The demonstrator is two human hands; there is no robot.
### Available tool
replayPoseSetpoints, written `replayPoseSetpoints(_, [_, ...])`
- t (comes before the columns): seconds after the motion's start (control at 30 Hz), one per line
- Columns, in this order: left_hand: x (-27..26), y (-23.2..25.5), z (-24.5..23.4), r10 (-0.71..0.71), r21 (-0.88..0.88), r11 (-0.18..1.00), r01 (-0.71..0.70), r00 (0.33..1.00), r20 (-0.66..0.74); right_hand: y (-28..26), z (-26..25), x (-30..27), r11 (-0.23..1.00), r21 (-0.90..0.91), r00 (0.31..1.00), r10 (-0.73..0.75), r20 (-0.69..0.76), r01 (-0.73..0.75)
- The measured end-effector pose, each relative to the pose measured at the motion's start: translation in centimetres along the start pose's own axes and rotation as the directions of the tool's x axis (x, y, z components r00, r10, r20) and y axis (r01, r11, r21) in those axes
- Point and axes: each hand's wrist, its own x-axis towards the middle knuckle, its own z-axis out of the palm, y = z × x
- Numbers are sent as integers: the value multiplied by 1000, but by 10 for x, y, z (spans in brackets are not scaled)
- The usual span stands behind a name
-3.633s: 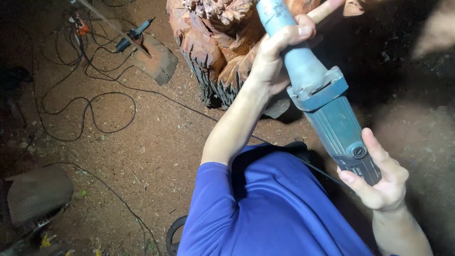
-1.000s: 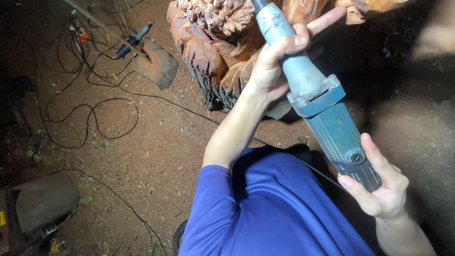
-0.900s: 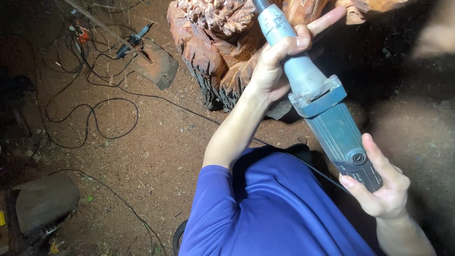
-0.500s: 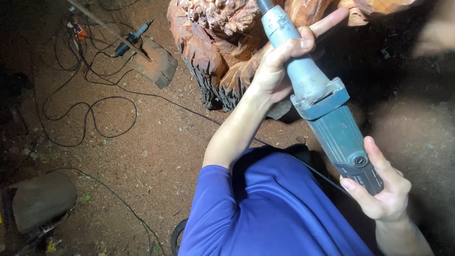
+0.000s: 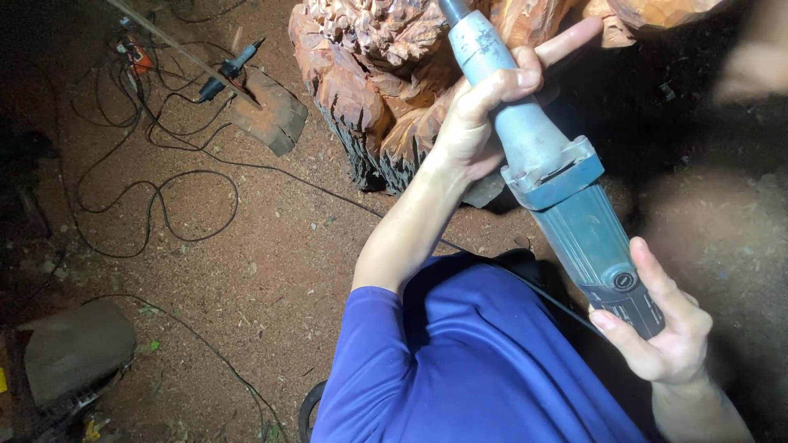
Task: Using a power rotary tool to carve intricate details into a large wooden sculpture
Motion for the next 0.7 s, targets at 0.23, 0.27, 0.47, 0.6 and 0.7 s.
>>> replayPoseSetpoints(0.23, [0, -5, -8, 16, -8, 1000, -15, 1000, 13, -1, 0, -2, 1000, -5, 1000, 26, -1, -26])
replayPoseSetpoints(0.27, [-1, -8, -12, 3, -42, 999, -1, 999, 45, 0, 1, -4, 999, -17, 999, 50, -12, -50])
replayPoseSetpoints(0.47, [-3, -10, -15, 19, -148, 989, 12, 978, 207, 0, 1, -4, 999, 6, 999, 34, -6, -33])
replayPoseSetpoints(0.6, [-3, -11, -20, 57, -245, 970, 6, 966, 251, 1, 2, -3, 1000, 12, 1000, 28, -14, -28])
replayPoseSetpoints(0.7, [-1, -6, -10, -2, 46, 999, -1, 998, 56, -1, 3, -3, 1000, 12, 1000, 25, -14, -25])
